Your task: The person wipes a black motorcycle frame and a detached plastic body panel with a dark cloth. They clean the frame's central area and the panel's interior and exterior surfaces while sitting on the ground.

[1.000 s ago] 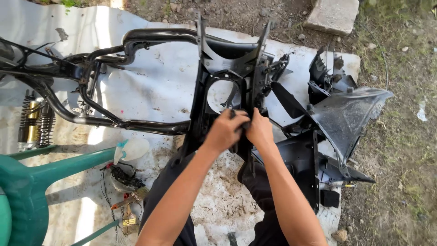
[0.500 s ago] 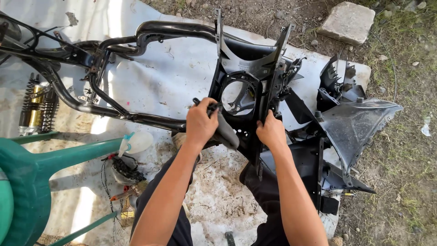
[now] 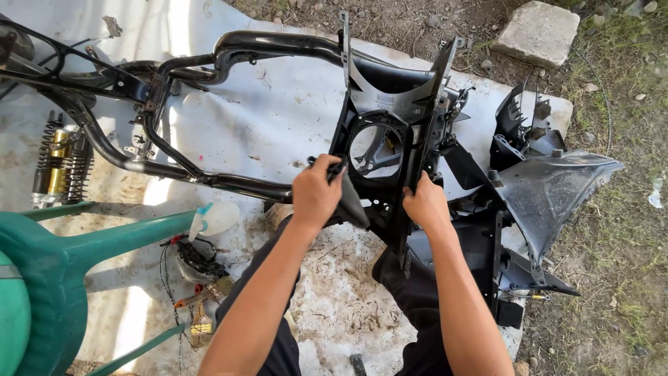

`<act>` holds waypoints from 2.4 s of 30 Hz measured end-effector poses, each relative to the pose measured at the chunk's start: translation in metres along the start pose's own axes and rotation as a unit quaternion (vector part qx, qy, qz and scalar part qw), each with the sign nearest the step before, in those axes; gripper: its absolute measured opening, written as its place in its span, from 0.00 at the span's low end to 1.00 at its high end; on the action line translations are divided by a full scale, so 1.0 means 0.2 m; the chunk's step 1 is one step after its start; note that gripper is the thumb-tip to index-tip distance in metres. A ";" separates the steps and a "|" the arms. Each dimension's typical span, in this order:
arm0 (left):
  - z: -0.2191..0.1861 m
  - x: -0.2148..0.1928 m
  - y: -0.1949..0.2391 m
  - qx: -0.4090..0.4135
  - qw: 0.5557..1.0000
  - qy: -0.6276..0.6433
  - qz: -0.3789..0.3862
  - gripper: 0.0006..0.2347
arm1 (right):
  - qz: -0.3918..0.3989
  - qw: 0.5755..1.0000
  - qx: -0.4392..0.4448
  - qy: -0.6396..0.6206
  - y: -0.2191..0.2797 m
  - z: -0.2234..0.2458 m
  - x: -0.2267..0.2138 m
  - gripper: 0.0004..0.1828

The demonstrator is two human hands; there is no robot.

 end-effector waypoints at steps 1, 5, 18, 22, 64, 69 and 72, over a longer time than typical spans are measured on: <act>-0.01 0.01 0.00 0.001 1.000 -0.001 -0.001 0.07 | 0.000 1.000 -0.001 0.000 0.00 0.00 0.01 0.29; -0.04 0.08 0.04 0.050 0.992 -0.116 -0.006 0.10 | -0.014 1.000 0.005 0.023 0.00 0.00 -0.02 0.30; -0.15 0.10 0.02 0.119 0.975 -0.187 -0.014 0.13 | -0.035 0.998 -0.023 0.052 -0.02 0.06 -0.07 0.15; -0.17 0.09 -0.07 0.150 0.972 -0.165 -0.075 0.12 | -0.012 0.998 -0.004 0.059 -0.02 0.06 -0.08 0.14; -0.49 0.50 -0.30 0.144 0.987 0.071 -0.024 0.11 | -0.020 0.989 -0.139 -0.048 0.05 0.09 -0.10 0.16; -0.48 0.53 -0.32 0.173 0.983 -0.012 0.052 0.09 | -0.029 0.993 -0.096 -0.065 0.04 0.09 -0.08 0.20; -0.48 0.50 -0.34 0.164 0.984 -0.025 0.066 0.10 | -0.064 0.993 -0.096 -0.033 0.00 0.08 -0.08 0.39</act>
Point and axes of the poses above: each hand's wrist, its own y-axis away from the middle knuckle, its own x-axis out of the palm, z = x × y, the point moved 9 cm from there along -y, towards the middle knuckle, and after that the axes turned 8 degrees about z, right-handed, at the moved point
